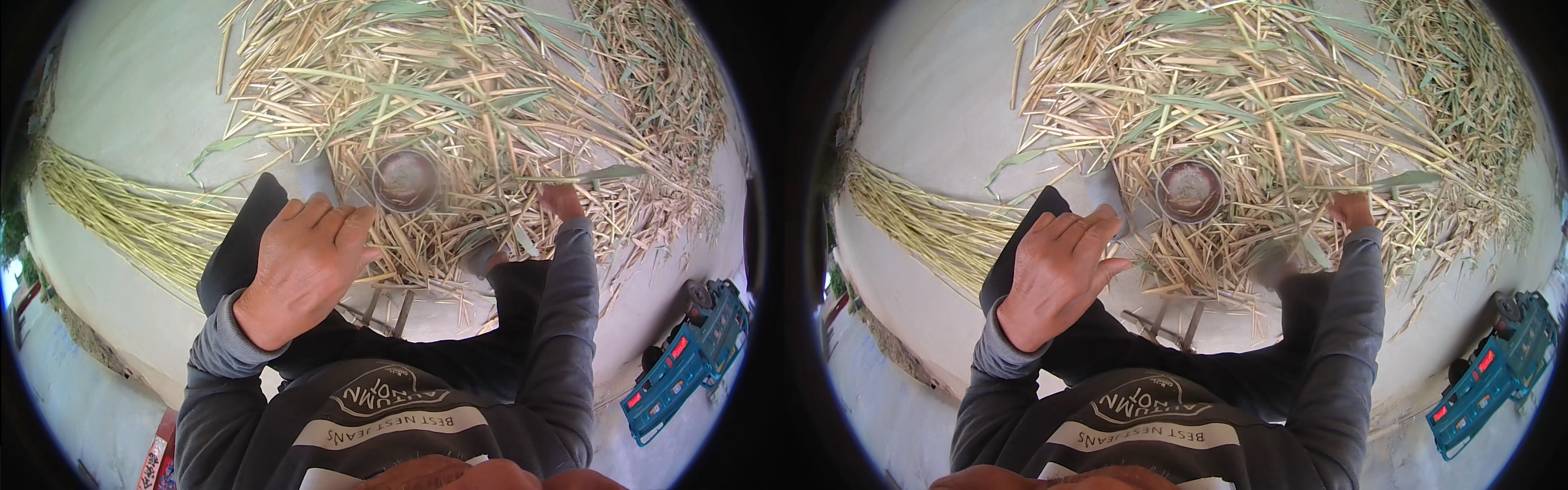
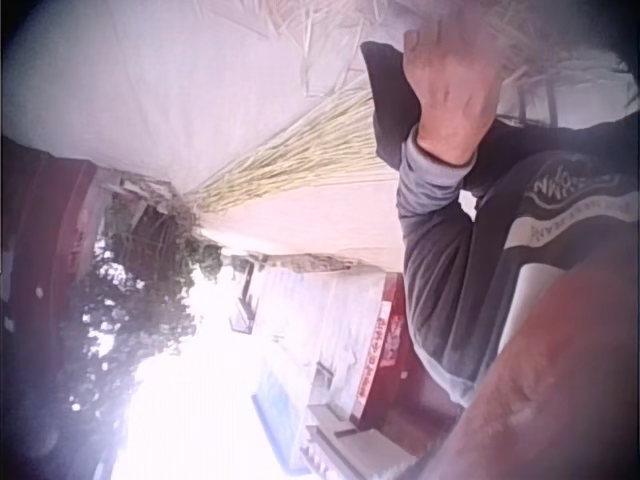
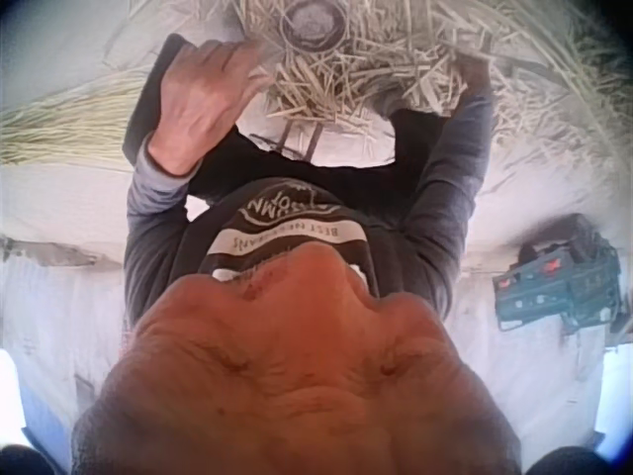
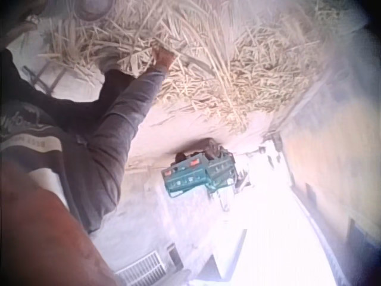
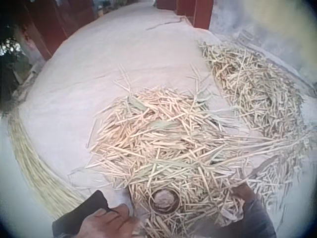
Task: The person sits on a concrete floor and repeatedly strips leaves and outer layers from long plant stalks by hand. The person separates the cleaned stalks from the debris and places them into a pile to the side.
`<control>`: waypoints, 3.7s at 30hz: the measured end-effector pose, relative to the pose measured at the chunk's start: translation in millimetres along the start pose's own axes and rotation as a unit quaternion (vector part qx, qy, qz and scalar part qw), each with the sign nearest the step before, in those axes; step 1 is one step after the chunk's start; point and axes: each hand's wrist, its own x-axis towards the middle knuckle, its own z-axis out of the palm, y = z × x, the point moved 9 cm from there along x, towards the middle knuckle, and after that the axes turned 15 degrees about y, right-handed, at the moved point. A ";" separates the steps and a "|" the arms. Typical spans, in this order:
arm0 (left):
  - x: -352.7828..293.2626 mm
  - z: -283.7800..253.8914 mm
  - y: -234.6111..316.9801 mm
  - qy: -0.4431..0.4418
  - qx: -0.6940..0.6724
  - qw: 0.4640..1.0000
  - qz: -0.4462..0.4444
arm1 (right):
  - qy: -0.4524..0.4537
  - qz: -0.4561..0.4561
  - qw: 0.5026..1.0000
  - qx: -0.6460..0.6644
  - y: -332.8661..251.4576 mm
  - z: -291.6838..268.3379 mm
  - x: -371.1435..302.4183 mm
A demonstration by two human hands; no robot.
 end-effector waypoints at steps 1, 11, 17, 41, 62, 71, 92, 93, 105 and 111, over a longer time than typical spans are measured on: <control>0.5 -0.7 1.8 0.000 0.000 1.000 0.003 | -0.063 -0.067 0.984 -0.150 9.7 -1.1 -21.5; 6.2 10.1 19.8 -0.039 -0.023 0.999 0.026 | -0.073 -0.204 0.970 0.112 -302.6 88.9 -2.9; 6.5 26.5 25.4 -0.091 -0.021 0.995 0.039 | -0.012 -0.123 0.992 -0.015 -365.6 172.7 -2.1; 22.7 71.2 31.9 -0.174 -0.002 0.984 0.045 | 0.234 0.433 0.481 0.726 10.3 67.3 147.4; 91.5 -18.4 153.4 0.307 0.012 0.916 0.256 | 0.256 0.162 0.519 0.799 -160.5 -275.2 -33.6; 97.9 5.3 148.0 0.259 0.043 0.940 0.216 | 0.222 0.116 0.450 0.857 -220.8 -260.2 -109.1; 98.6 -53.5 85.8 0.256 0.006 0.950 0.177 | 0.296 0.163 0.534 0.775 -168.6 -271.7 -87.7; 99.4 -51.5 91.5 0.277 0.010 0.941 0.192 | 0.285 0.164 0.546 0.771 -174.5 -270.0 -86.5; 105.7 -28.9 106.3 0.259 -0.073 0.944 0.191 | 0.158 0.134 0.578 0.789 -227.7 -253.5 -86.2; 108.4 -10.9 101.0 0.214 -0.074 0.961 0.159 | 0.120 0.149 0.667 0.720 -223.4 -251.8 -96.9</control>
